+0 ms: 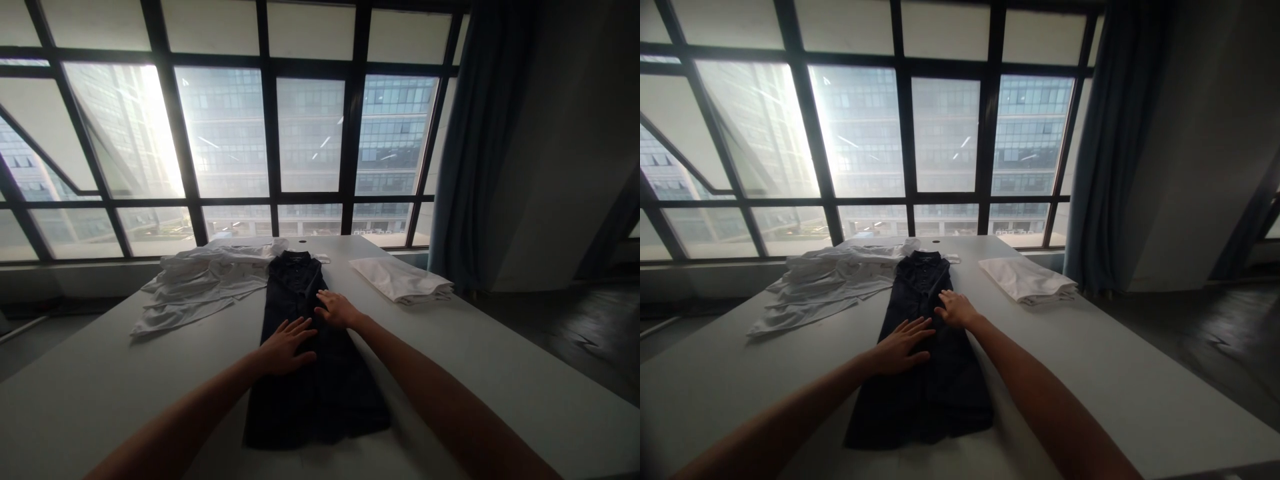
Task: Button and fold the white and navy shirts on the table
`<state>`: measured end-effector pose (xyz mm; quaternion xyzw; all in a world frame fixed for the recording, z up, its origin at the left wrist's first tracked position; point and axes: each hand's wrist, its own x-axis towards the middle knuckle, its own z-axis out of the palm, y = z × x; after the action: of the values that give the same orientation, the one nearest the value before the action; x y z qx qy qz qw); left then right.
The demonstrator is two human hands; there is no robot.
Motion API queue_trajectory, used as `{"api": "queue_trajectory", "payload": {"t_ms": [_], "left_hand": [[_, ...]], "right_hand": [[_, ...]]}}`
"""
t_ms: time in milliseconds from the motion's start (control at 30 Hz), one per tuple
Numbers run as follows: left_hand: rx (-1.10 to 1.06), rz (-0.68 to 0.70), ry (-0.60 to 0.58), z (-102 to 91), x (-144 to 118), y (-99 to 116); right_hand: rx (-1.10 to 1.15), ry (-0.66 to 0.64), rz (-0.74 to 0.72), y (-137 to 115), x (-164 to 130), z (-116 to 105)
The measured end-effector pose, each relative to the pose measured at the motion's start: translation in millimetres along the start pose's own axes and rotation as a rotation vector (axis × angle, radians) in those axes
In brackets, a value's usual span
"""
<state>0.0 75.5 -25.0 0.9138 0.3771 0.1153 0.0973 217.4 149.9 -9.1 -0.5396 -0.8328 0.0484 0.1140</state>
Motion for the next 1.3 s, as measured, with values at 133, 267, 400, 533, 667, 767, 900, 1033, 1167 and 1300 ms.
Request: {"api": "queue_trajectory", "payload": {"t_ms": [133,267,400,533,667,767,900,1033,1167,1300], "left_hand": [[-0.027,-0.014,-0.041,4.4,-4.6,4.0],[-0.067,0.009,-0.056,-7.7,-1.5,4.2],[-0.186,0.094,-0.127,-29.6,8.7,-6.2],[-0.192,0.125,-0.129,-31.8,10.3,-13.1],[-0.162,0.118,-0.105,-22.4,4.9,-12.6],[-0.205,0.17,-0.095,-26.5,11.5,-15.4],[-0.301,0.235,-0.073,-44.4,43.6,-42.2],[-0.109,-0.048,0.198,-48.8,87.7,-103.1],[0.066,-0.399,0.091,-29.8,117.0,-160.0],[0.111,-0.447,-0.021,-14.6,126.3,-181.7]], "right_hand": [[-0.055,-0.016,0.114,-3.3,54.2,7.0],[-0.098,0.01,0.113,-5.5,96.8,8.5],[-0.103,0.027,0.168,3.8,130.4,17.2],[-0.012,-0.075,0.183,25.5,158.5,31.4],[0.04,-0.161,0.201,46.4,182.2,41.7],[0.014,-0.14,0.23,57.5,196.0,44.4],[-0.002,-0.117,0.253,65.7,203.8,48.5],[-0.02,0.001,0.223,63.7,199.2,50.4],[-0.058,0.161,0.144,50.2,189.0,41.2],[-0.013,0.01,0.104,32.1,170.1,36.2]]}}
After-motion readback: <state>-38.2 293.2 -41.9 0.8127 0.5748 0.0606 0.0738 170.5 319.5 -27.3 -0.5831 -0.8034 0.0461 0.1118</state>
